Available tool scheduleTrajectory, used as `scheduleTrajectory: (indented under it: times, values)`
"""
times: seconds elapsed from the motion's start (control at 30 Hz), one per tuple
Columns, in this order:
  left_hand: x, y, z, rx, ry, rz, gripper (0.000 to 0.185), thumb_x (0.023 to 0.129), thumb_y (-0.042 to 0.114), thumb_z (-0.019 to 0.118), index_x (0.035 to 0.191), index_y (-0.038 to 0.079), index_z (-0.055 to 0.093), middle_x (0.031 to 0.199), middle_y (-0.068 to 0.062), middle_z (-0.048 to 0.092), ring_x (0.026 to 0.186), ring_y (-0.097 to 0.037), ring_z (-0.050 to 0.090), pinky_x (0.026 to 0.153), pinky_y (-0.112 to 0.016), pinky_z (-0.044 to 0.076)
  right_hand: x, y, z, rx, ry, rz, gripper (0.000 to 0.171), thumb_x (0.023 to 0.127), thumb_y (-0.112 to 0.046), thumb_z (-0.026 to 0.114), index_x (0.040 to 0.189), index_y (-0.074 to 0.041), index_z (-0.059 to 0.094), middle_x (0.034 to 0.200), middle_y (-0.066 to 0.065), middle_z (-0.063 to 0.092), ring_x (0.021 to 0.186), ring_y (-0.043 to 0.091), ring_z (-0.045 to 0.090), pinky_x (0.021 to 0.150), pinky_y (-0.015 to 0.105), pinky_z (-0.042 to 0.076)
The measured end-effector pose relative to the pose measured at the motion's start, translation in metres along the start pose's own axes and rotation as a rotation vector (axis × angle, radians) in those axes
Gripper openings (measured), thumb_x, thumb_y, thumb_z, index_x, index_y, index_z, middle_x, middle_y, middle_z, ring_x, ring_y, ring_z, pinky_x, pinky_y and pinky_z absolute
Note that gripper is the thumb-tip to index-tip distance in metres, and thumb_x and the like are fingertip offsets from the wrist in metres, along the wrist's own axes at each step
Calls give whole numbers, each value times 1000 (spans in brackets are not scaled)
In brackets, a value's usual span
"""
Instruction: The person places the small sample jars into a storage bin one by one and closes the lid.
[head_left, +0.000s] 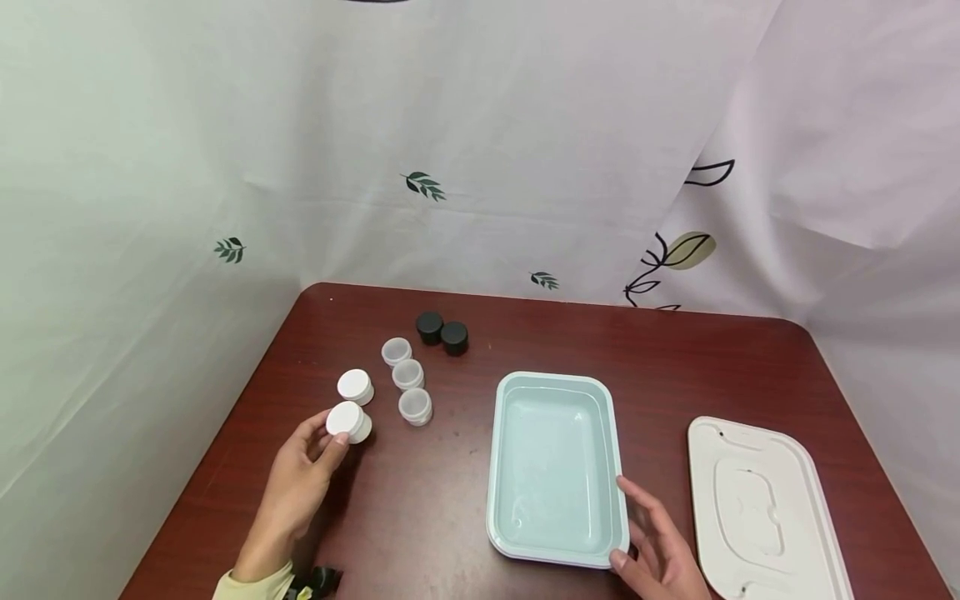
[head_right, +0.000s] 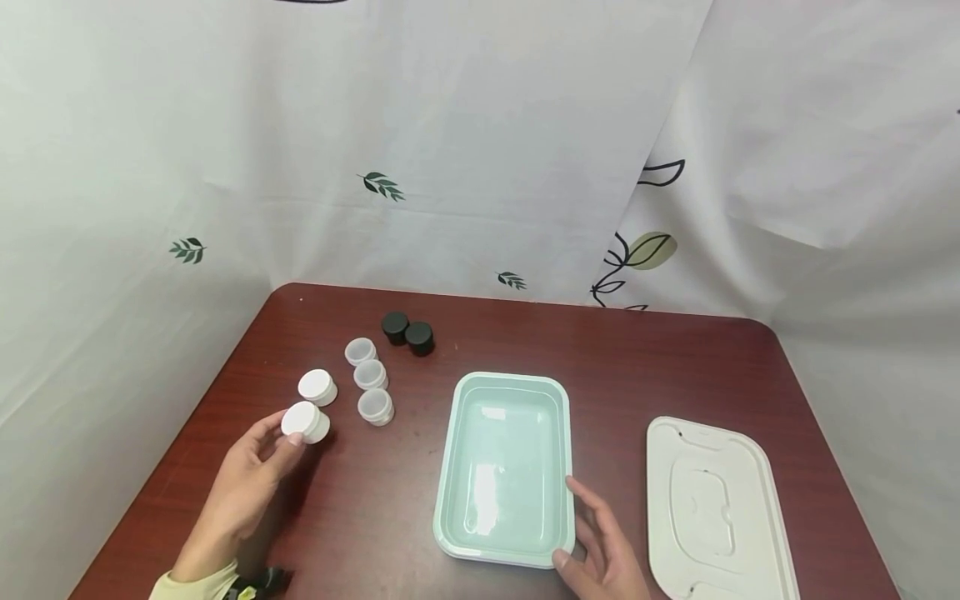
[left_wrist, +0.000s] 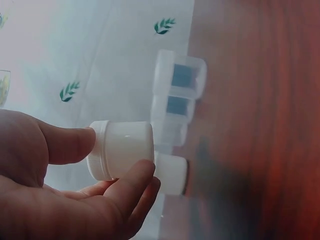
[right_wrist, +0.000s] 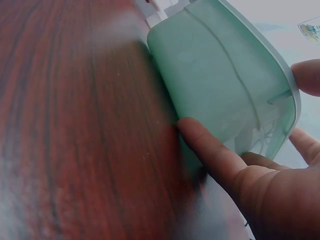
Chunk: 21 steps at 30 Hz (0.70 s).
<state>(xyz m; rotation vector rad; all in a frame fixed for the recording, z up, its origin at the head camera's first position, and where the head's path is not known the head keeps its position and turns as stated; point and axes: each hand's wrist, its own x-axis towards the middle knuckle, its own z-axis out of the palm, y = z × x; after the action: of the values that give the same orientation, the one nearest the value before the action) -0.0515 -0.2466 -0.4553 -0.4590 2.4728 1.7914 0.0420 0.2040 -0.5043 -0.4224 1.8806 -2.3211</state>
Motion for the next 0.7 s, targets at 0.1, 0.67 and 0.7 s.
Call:
scheduleTrajectory:
  times: [0.1,0.67,0.7]
  values:
    - [-1,7,1,5,-11,16,56,109,9,58,160,-1,36,157,-23,48,125,-1,56,91,-5,50,1,0,0,-8,4,0,77,97,21,49,165,3,16,164,-4,40,141,8,56,101,31,59]
    - [-8,65,37,-7,-153,240,48,103,2,65,149,-1,50,142,-20,61,118,-6,63,94,-11,52,1,1,0,21,8,48,77,98,18,51,165,1,17,162,-9,42,139,6,57,97,36,61]
    - [-8,69,41,-10,-175,250,48,103,2,66,148,-1,51,142,-20,61,120,-9,64,95,-11,52,1,0,1,18,9,52,77,98,18,51,165,1,17,162,-9,41,139,6,57,97,36,61]
